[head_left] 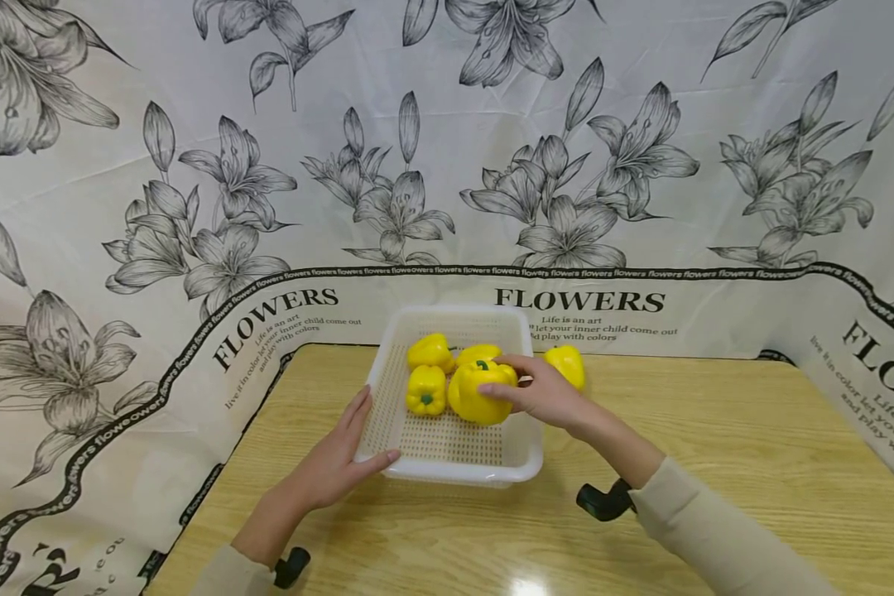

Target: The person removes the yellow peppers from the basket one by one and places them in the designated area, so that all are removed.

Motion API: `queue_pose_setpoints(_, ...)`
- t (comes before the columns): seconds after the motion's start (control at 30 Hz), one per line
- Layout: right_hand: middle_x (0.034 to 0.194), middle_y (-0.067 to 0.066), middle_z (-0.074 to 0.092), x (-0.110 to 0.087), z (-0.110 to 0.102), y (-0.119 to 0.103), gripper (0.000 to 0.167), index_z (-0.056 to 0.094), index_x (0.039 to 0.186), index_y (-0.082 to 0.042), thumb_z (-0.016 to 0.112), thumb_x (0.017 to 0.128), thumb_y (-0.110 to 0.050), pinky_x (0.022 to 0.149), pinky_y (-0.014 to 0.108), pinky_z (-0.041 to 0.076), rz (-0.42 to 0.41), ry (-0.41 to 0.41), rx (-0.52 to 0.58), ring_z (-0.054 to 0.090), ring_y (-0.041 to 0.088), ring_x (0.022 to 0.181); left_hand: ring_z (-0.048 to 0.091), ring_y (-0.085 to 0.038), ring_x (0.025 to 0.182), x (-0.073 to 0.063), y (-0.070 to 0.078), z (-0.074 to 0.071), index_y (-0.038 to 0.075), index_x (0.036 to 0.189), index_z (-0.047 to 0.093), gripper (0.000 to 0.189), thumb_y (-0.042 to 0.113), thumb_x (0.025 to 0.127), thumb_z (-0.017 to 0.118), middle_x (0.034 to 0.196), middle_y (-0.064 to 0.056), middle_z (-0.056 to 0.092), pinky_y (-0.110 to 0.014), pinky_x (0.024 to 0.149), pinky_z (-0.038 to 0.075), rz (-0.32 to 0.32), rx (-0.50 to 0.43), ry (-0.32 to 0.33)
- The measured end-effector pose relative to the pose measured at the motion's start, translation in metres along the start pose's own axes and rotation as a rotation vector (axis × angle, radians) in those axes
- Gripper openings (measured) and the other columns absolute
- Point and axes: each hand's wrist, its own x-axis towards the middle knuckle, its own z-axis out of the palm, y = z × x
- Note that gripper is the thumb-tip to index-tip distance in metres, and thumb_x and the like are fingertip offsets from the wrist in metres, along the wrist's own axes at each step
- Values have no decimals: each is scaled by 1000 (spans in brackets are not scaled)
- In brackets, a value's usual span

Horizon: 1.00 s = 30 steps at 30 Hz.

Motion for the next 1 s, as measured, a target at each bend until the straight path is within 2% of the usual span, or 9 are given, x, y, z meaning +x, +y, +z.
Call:
queue_pose_setpoints(0.13,134,18,59,-1,-8,5,70,52,148,-4,74,94,-42,86,46,61,-1,2,10,63,28,109,22,-37,153,-1,2,-1,12,166,4,106,70,94,56,173,-4,-1,-57,119,29,-2,-12,-6)
queue_pose_setpoints(0.47,129,16,61,-7,-29,13,67,55,146,-8,74,93,-44,86,40,61,13,27,5,60,29,110,22,-37,153,-1,4,-2,13,166,3,104,66,95,58,173,-2,-3,-57,120,28,-16,-22,-7)
queue_pose_setpoints(0.57,130,18,59,-8,-35,17,67,53,146,-6,74,94,-43,87,41,61,13,40,5,60,29,110,22,-37,153,0,4,-2,13,166,4,104,67,95,58,173,-2,-3,-58,119,29,-17,-21,-8)
queue_pose_setpoints(0.8,131,23,52,-12,-47,22,72,47,142,2,75,93,-43,88,40,61,70,91,31,63,28,106,22,-37,153,0,2,-1,13,166,3,104,65,95,59,173,-2,-3,-58,119,29,-18,-25,-11)
queue_pose_setpoints(1.0,132,25,54,-16,-58,28,69,44,144,1,70,97,-42,89,42,60,78,105,58,63,29,108,23,-38,153,0,3,-1,14,166,3,104,64,95,59,173,-3,-2,-59,119,29,-16,-27,-8)
